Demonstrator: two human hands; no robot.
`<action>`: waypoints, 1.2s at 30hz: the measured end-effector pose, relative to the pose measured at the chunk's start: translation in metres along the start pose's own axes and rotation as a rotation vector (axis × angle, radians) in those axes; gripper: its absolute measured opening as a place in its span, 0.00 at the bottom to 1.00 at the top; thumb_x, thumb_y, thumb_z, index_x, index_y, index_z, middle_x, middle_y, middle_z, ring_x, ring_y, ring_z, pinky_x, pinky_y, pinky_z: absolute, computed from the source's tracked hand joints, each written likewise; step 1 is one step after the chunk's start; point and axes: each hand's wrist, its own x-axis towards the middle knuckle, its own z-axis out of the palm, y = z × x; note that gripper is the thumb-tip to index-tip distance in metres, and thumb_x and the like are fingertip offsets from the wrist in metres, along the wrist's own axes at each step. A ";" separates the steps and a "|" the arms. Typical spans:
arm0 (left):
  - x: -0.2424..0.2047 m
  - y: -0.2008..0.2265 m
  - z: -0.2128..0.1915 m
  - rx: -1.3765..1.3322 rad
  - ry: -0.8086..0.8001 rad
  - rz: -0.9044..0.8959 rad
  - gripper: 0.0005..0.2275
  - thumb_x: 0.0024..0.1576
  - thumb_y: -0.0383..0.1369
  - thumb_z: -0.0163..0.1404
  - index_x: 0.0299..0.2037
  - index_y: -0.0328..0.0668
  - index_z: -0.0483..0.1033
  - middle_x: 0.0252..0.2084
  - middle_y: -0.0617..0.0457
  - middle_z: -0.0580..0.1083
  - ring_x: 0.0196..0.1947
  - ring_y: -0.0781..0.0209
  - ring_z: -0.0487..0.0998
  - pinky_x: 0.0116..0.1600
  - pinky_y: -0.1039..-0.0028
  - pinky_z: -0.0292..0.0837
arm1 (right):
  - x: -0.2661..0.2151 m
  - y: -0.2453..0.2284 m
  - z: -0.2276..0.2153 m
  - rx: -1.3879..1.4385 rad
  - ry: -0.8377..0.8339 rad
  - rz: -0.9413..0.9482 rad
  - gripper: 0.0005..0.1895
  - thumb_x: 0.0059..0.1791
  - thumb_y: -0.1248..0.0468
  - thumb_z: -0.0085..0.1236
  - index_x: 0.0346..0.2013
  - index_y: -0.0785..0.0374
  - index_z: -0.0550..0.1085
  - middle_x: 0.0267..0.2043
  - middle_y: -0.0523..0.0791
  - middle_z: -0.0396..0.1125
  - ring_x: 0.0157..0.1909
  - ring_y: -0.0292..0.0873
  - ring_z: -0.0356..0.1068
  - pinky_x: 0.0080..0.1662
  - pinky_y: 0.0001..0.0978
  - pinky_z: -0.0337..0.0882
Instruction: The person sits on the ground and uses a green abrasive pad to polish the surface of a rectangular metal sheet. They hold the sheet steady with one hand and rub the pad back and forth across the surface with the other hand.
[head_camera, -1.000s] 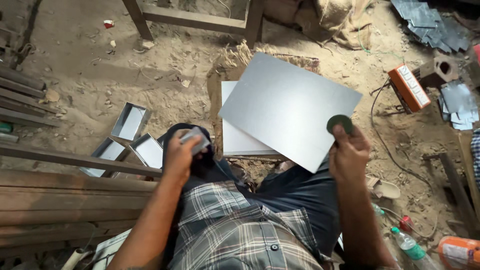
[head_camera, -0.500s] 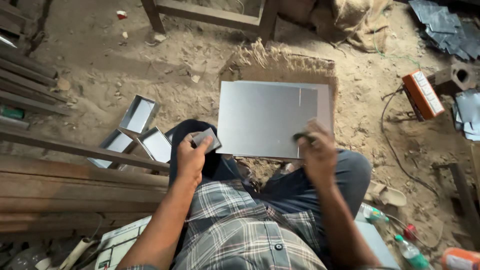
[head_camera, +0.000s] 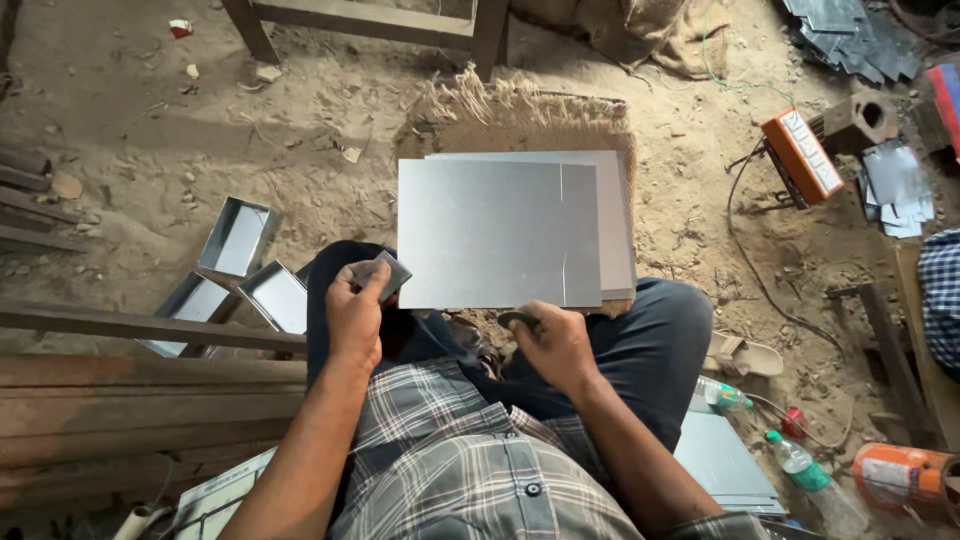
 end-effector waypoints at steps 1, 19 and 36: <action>0.001 0.000 -0.001 0.003 -0.002 0.003 0.07 0.59 0.30 0.57 0.42 0.36 0.75 0.38 0.54 0.77 0.35 0.67 0.77 0.41 0.76 0.74 | -0.001 0.001 0.001 0.047 -0.006 0.040 0.07 0.48 0.66 0.63 0.38 0.66 0.79 0.26 0.48 0.75 0.25 0.36 0.72 0.28 0.29 0.71; 0.006 -0.002 0.000 0.163 0.039 0.038 0.10 0.58 0.32 0.58 0.44 0.34 0.76 0.39 0.51 0.77 0.38 0.66 0.76 0.44 0.75 0.72 | 0.001 0.048 0.016 0.607 -0.097 0.202 0.08 0.52 0.68 0.60 0.42 0.71 0.79 0.31 0.41 0.73 0.31 0.30 0.66 0.33 0.22 0.66; 0.009 -0.008 0.007 0.306 0.074 0.168 0.11 0.53 0.28 0.63 0.42 0.31 0.79 0.35 0.50 0.79 0.32 0.66 0.78 0.38 0.75 0.74 | -0.019 -0.014 -0.001 -0.301 -0.002 -0.044 0.10 0.46 0.62 0.61 0.39 0.64 0.77 0.69 0.50 0.63 0.45 0.54 0.77 0.46 0.42 0.76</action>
